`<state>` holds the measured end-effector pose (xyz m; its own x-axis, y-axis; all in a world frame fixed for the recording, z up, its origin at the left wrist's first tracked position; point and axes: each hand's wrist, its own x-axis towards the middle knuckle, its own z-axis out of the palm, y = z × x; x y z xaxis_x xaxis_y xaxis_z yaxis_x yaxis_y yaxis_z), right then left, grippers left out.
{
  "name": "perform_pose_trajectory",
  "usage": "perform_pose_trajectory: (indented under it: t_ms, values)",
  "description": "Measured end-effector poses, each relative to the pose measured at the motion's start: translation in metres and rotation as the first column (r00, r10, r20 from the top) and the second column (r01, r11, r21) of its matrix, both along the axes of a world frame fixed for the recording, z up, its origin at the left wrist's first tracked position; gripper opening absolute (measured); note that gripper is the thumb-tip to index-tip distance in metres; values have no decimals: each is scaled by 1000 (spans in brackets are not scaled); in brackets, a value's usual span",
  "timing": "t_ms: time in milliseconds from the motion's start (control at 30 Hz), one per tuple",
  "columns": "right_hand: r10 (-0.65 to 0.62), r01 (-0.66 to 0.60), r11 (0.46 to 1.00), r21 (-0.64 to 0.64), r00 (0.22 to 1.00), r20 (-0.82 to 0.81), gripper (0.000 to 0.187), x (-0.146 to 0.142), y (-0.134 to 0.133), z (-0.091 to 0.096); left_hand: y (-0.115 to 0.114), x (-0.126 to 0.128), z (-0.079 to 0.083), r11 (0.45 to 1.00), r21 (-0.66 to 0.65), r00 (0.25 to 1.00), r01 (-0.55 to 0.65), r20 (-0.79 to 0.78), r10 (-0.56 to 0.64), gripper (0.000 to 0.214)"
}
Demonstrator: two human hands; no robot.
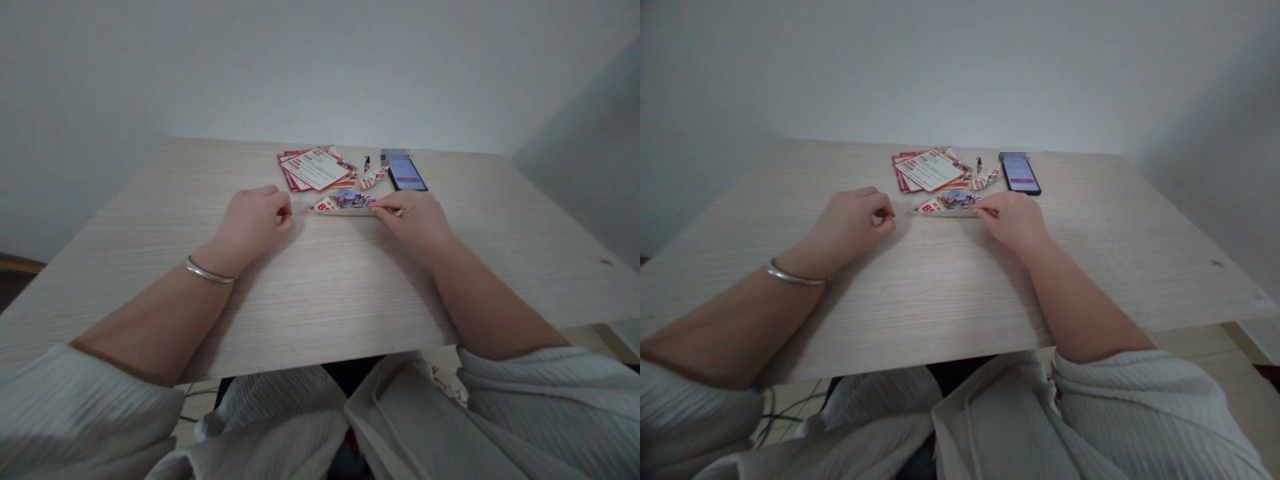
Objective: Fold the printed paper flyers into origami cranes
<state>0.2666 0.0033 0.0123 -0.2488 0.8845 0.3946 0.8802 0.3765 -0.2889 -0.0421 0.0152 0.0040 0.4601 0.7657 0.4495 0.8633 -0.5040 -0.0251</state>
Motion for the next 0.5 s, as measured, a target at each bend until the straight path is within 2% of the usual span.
perform_pose_trajectory:
  t_ms: [67,167,233,333,400,500]
  values:
    - [-6,6,1000,-9,999,-31,23,1,1,0,0,-2,-1,1000,8,998,-4,60,4,16]
    - [31,-31,1000,-4,999,-21,23,-5,0,-1,-6,3,1,998,8,988,66,142,-67,21]
    - [62,-62,998,17,998,14,24,-13,-3,-1,-10,10,4,991,15,984,133,116,-134,28]
    - [120,-122,992,30,991,57,26,-28,-9,-1,-14,18,5,980,-25,981,196,3,-196,25]
    - [142,-144,989,29,987,71,26,-35,-12,-1,-14,19,5,980,-34,980,198,-29,-199,24]
    - [174,-177,984,29,981,83,27,-39,-13,-2,-14,19,5,990,1,990,139,26,-139,21]
